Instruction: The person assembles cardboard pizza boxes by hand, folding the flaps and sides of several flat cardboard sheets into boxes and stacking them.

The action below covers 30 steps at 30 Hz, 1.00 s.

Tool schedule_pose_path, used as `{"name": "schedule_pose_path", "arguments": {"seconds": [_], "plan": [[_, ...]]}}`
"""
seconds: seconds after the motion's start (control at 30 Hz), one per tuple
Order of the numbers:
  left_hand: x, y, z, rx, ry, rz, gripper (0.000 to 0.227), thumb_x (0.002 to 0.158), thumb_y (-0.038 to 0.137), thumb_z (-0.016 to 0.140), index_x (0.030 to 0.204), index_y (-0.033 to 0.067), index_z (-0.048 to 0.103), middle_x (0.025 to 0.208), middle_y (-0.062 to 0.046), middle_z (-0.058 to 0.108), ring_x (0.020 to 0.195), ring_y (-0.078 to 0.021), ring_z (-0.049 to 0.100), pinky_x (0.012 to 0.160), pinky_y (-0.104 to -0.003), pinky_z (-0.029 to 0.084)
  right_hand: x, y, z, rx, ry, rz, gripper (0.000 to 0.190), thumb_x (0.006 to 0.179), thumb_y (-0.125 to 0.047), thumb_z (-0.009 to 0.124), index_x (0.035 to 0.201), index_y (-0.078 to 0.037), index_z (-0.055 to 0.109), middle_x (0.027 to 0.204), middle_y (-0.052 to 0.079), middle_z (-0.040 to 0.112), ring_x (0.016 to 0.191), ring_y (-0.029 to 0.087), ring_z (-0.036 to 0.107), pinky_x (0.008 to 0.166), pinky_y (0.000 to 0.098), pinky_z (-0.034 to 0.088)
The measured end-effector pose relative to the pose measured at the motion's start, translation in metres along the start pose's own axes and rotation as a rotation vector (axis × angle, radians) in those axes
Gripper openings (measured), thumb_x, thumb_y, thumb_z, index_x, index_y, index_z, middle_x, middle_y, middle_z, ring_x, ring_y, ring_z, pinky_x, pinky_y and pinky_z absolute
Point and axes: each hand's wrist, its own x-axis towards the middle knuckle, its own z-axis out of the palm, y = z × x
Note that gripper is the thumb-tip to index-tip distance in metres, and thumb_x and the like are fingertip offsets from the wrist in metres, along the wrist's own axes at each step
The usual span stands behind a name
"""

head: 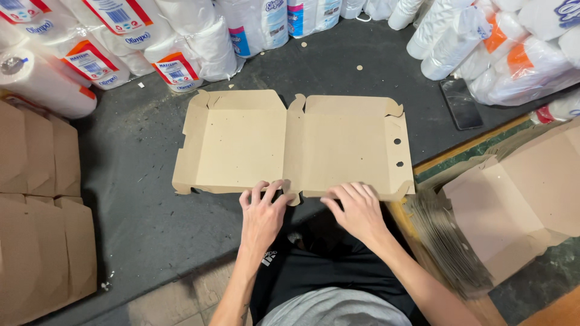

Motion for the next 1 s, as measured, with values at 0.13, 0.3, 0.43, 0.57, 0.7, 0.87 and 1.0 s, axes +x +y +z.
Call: {"name": "schedule_pose_path", "arguments": {"seconds": [0.13, 0.3, 0.43, 0.57, 0.7, 0.87, 1.0], "plan": [[0.002, -0.003, 0.005, -0.034, -0.023, 0.012, 0.012, 0.098, 0.024, 0.065, 0.101, 0.0334, 0.072, 0.115, 0.011, 0.065, 0.116, -0.0174, 0.052, 0.095, -0.039, 0.032, 0.007, 0.004, 0.003, 0.035, 0.014, 0.145, 0.021, 0.1, -0.043, 0.062, 0.098, -0.024, 0.07, 0.086, -0.006, 0.067, 0.092, 0.021, 0.069, 0.084, 0.0364, 0.053], [0.018, 0.004, -0.001, -0.037, 0.01, 0.091, 0.011, 0.098, 0.021, 0.064, 0.103, 0.0289, 0.069, 0.091, 0.008, 0.064, 0.103, -0.0146, 0.055, 0.103, -0.042, 0.03, 0.013, -0.002, -0.003, 0.053, -0.068, 0.252, 0.017, 0.101, -0.041, 0.059, 0.099, -0.029, 0.072, 0.091, -0.008, 0.068, 0.097, 0.019, 0.067, 0.094, 0.0388, 0.043], [0.032, 0.012, 0.013, -0.04, 0.05, 0.148, 0.008, 0.106, 0.022, 0.056, 0.101, 0.0228, 0.062, 0.077, 0.005, 0.057, 0.089, -0.0152, 0.056, 0.097, -0.039, 0.036, 0.015, -0.003, -0.012, 0.083, -0.102, 0.24, 0.019, 0.103, -0.039, 0.057, 0.103, -0.027, 0.072, 0.091, -0.005, 0.068, 0.096, 0.02, 0.067, 0.09, 0.037, 0.045], [0.043, 0.025, 0.021, 0.01, 0.029, 0.226, 0.006, 0.099, 0.019, 0.062, 0.099, 0.0223, 0.057, 0.07, 0.005, 0.055, 0.08, -0.0163, 0.055, 0.087, -0.038, 0.04, 0.014, 0.001, -0.012, 0.131, -0.097, 0.212, 0.017, 0.102, -0.033, 0.058, 0.111, -0.024, 0.069, 0.093, -0.003, 0.069, 0.097, 0.021, 0.068, 0.088, 0.0366, 0.046], [0.052, 0.042, 0.016, 0.056, -0.011, 0.225, 0.022, 0.088, 0.015, 0.072, 0.096, 0.0195, 0.053, 0.063, 0.001, 0.059, 0.077, -0.0175, 0.057, 0.082, -0.034, 0.041, 0.009, 0.009, -0.005, 0.188, -0.065, 0.176, 0.018, 0.1, -0.027, 0.061, 0.116, -0.021, 0.065, 0.093, 0.001, 0.071, 0.097, 0.023, 0.069, 0.086, 0.037, 0.048], [0.057, 0.047, 0.023, 0.045, -0.049, 0.185, 0.026, 0.087, 0.014, 0.075, 0.096, 0.0183, 0.05, 0.062, 0.002, 0.063, 0.076, -0.0174, 0.061, 0.083, -0.033, 0.041, 0.002, 0.014, 0.003, 0.129, 0.084, 0.043, 0.012, 0.102, -0.027, 0.059, 0.111, -0.023, 0.066, 0.089, -0.004, 0.07, 0.091, 0.019, 0.069, 0.082, 0.0324, 0.049], [0.059, 0.039, 0.011, -0.056, -0.092, 0.118, 0.032, 0.081, 0.022, 0.079, 0.096, 0.02, 0.051, 0.067, 0.002, 0.068, 0.077, -0.0192, 0.061, 0.086, -0.036, 0.04, 0.001, 0.012, -0.006, 0.023, 0.126, -0.055, 0.021, 0.103, -0.015, 0.054, 0.115, -0.024, 0.068, 0.094, -0.005, 0.068, 0.094, 0.016, 0.068, 0.085, 0.0302, 0.05]]}}
